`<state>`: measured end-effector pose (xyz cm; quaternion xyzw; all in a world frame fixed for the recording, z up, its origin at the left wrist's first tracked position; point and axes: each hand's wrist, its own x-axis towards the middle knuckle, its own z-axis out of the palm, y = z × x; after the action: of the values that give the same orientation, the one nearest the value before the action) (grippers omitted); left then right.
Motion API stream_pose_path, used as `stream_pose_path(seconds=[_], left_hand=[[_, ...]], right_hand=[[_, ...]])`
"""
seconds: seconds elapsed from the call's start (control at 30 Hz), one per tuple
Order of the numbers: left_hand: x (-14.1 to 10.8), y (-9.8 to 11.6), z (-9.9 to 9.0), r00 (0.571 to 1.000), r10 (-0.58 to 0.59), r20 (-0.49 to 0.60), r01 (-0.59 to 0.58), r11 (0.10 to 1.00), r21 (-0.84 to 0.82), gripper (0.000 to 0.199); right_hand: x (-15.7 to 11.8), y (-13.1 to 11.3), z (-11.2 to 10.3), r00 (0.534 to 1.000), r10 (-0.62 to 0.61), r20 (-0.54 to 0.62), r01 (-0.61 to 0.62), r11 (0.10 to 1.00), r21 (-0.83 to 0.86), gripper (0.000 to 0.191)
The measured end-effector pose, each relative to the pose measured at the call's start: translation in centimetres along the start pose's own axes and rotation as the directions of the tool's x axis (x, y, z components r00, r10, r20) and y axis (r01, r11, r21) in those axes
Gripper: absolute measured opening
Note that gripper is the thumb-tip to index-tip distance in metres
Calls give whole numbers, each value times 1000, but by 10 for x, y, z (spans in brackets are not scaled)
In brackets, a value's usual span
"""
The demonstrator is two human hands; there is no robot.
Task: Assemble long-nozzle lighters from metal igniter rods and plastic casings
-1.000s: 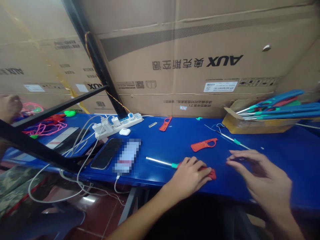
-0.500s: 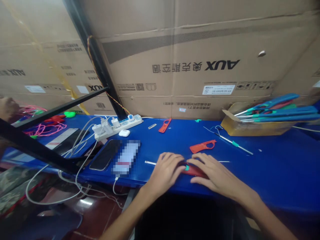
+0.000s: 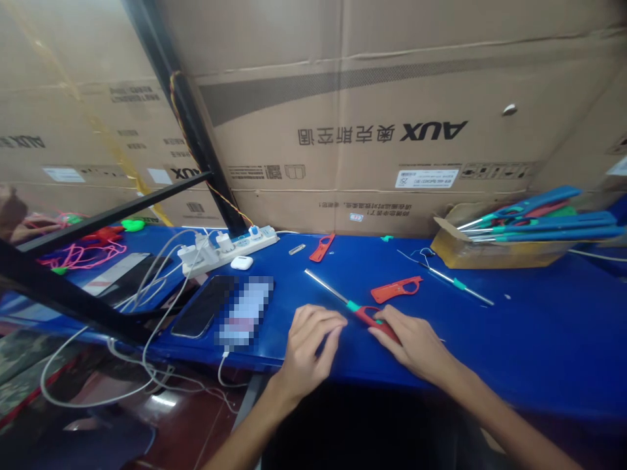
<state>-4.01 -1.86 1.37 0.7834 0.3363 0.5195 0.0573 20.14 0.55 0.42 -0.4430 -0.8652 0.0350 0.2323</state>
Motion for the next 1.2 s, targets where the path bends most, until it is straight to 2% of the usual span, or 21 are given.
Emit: stream_pose_path(seconds=[0.17, 0.47, 0.57, 0.67, 0.73, 0.87, 0.97, 1.07, 1.2], left_hand=[[0, 3, 1, 980, 30, 197, -43, 997, 61, 16], [2, 1, 4, 947, 46, 319, -84, 991, 107, 18], [3, 1, 4, 942, 46, 331, -92, 988, 124, 19], [4, 2, 4, 937, 31, 349, -77, 990, 118, 19], [5, 2, 4, 933, 23, 358, -66, 992, 108, 18], [4, 2, 5, 924, 14, 382, -65, 990, 122, 19], [3, 1, 6, 914, 10, 406, -69, 989, 132, 18], [2, 0, 6, 897, -11, 442, -50, 991, 127, 18], [1, 0, 7, 879, -36, 476, -27, 992, 126, 19]], right_hand=[[2, -1, 0, 998, -60, -20, 59, 996, -68, 36], [1, 1, 0, 999, -36, 7, 36, 992, -123, 40], [3, 7, -7, 999, -42, -3, 42, 996, -79, 37], [4, 25, -29, 995, -34, -92, 30, 999, -45, 33], [3, 42, -51, 982, -2, -188, -14, 996, -85, 32], [-4, 73, -99, 955, 47, -293, -115, 969, -220, 42], [-11, 81, -120, 955, 74, -288, -164, 939, -302, 47], [-14, 80, -116, 949, 98, -299, -196, 927, -320, 51], [-10, 77, -96, 945, 112, -308, -213, 923, -319, 55]])
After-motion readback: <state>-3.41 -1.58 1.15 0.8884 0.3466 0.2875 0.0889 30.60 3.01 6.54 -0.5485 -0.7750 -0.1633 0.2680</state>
